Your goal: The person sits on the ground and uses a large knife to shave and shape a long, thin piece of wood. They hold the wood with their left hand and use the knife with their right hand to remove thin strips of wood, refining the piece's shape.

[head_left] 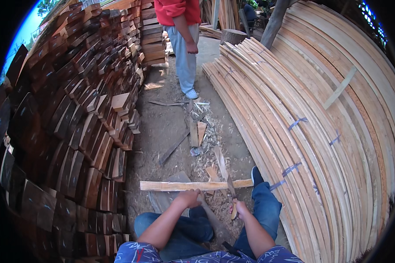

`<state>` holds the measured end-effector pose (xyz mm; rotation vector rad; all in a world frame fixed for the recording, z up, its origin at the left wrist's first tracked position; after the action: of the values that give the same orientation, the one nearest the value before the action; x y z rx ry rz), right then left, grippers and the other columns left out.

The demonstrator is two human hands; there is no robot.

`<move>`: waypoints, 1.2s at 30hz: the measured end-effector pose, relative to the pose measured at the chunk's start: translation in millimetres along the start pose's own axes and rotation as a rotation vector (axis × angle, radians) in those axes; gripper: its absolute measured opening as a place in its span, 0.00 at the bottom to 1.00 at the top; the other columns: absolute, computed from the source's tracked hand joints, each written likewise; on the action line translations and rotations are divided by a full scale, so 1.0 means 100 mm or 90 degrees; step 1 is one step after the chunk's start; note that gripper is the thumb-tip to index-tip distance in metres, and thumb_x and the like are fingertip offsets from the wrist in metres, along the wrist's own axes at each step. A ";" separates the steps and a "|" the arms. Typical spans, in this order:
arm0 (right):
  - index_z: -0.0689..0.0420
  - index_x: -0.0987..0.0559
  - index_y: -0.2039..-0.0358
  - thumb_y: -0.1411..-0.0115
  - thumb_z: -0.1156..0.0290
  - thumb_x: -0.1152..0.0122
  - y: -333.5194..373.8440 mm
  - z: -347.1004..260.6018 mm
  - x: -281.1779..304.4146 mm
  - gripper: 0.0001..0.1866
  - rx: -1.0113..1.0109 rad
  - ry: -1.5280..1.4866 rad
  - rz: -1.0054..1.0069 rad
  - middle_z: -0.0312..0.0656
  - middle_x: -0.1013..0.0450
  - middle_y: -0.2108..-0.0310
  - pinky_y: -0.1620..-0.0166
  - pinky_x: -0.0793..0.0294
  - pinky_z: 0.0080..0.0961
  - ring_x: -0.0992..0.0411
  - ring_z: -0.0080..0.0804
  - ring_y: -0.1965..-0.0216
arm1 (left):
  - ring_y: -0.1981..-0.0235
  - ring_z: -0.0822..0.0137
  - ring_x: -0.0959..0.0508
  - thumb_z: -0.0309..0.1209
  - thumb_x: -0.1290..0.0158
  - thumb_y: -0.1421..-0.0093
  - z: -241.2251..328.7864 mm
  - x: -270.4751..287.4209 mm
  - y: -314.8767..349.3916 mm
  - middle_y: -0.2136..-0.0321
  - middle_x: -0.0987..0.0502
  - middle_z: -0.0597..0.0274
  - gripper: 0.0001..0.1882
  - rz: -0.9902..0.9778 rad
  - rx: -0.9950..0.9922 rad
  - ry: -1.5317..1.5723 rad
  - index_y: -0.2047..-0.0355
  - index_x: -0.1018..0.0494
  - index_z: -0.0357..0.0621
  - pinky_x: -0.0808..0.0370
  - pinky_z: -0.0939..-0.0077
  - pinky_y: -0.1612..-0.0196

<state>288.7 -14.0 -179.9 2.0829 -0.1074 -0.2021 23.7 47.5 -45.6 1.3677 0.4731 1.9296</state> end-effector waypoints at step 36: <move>0.60 0.33 0.61 0.34 0.61 0.55 0.03 -0.04 -0.05 0.14 -0.004 -0.023 0.005 0.44 0.32 0.76 0.74 0.25 0.37 0.31 0.35 0.80 | 0.48 0.48 0.27 0.47 0.45 0.44 0.13 0.09 0.04 0.48 0.29 0.48 0.32 0.006 -0.006 -0.006 0.43 0.38 0.48 0.31 0.54 0.47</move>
<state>284.6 -11.5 -174.7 2.0720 -0.1368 -0.2351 32.4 50.0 -32.5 1.3739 0.4530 1.9300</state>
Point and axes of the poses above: each hand's wrist, its own y-axis away from the middle knuckle, its own x-axis out of the back of the hand, z = x × y, the point moved 7 cm from there along -y, towards the middle knuckle
